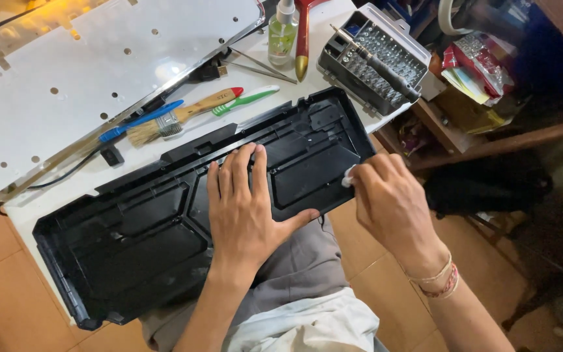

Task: Cleaning the internal plastic frame of a disassembled keyboard using a cleaning solution and a tissue.

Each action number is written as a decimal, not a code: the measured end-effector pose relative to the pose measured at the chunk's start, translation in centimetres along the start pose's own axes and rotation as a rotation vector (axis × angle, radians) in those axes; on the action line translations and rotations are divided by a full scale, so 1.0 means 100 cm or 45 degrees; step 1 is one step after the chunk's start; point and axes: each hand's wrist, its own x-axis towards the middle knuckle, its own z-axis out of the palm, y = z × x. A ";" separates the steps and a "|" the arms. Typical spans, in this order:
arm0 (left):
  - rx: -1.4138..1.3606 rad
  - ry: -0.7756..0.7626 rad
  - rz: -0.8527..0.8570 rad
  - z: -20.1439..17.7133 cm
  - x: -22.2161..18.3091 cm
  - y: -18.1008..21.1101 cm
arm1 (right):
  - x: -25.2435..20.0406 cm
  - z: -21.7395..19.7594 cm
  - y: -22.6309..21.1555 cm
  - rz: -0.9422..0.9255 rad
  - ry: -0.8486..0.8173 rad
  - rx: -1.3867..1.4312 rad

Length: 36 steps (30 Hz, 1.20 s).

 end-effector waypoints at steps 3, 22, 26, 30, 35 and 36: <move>-0.001 -0.002 0.001 0.001 -0.002 -0.001 | -0.001 -0.005 -0.019 -0.205 -0.088 0.197; -0.024 -0.098 0.097 -0.001 -0.005 -0.013 | 0.017 -0.019 0.012 -0.145 -0.248 0.221; -0.052 -0.059 0.082 -0.002 -0.006 -0.012 | 0.010 -0.016 0.001 -0.177 -0.327 0.162; -0.048 -0.053 0.077 -0.002 -0.006 -0.011 | 0.008 -0.016 -0.022 -0.243 -0.339 0.371; -0.055 -0.031 0.097 0.001 -0.008 -0.014 | 0.000 -0.007 -0.059 -0.473 -0.202 0.452; -0.054 -0.037 0.107 0.001 -0.007 -0.014 | -0.002 -0.007 -0.058 -0.492 -0.187 0.400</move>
